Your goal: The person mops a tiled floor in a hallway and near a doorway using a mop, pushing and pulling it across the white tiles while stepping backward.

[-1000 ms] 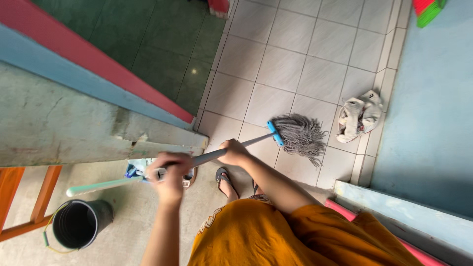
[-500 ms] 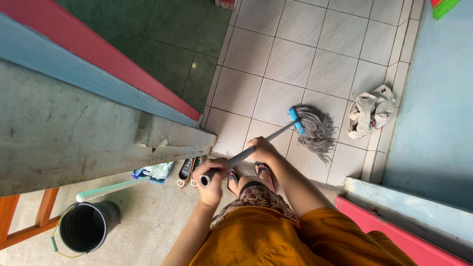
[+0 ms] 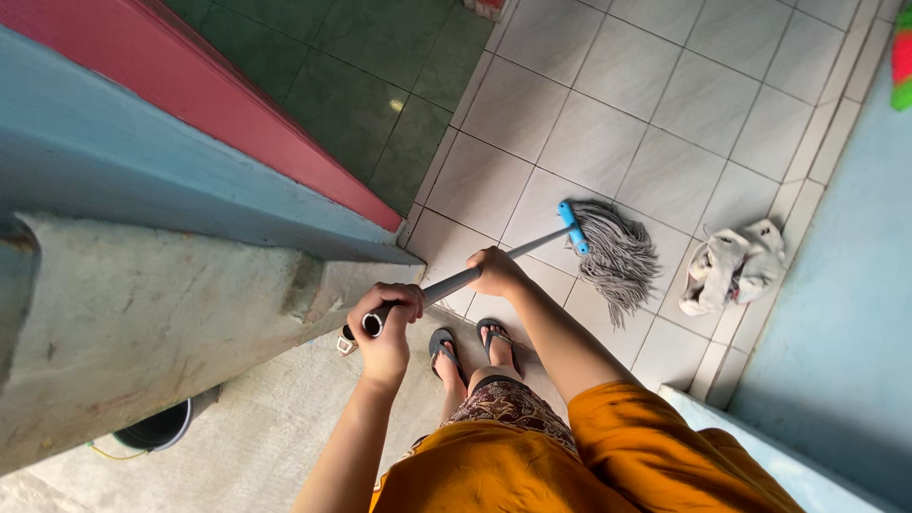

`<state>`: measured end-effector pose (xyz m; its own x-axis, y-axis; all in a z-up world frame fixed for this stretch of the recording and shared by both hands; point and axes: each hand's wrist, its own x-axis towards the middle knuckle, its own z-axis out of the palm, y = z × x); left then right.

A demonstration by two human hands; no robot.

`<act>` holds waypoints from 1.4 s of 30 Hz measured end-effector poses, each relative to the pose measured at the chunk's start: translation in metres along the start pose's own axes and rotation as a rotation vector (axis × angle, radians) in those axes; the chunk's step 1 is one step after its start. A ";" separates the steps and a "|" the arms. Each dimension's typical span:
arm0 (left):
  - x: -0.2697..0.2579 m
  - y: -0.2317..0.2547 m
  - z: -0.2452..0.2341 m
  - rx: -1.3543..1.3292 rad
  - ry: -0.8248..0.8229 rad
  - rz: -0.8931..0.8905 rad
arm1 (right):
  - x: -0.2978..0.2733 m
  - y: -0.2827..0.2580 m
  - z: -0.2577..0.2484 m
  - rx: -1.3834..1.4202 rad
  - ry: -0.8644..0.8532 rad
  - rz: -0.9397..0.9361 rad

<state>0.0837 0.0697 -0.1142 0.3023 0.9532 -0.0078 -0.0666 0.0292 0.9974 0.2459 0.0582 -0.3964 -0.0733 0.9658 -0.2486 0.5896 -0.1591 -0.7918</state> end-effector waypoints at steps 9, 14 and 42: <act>0.006 0.031 0.010 0.112 0.269 0.095 | 0.076 -0.047 -0.020 0.003 -0.114 -0.286; -0.003 0.044 0.017 0.200 0.460 0.095 | 0.091 -0.068 -0.006 0.013 -0.180 -0.390; -0.051 0.117 0.026 0.153 0.598 0.157 | -0.053 -0.149 0.001 0.346 -0.341 -0.219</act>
<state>0.0852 0.0170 0.0046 -0.2864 0.9471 0.1448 0.0834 -0.1260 0.9885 0.1608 0.0304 -0.2661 -0.4565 0.8716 -0.1786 0.2352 -0.0753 -0.9690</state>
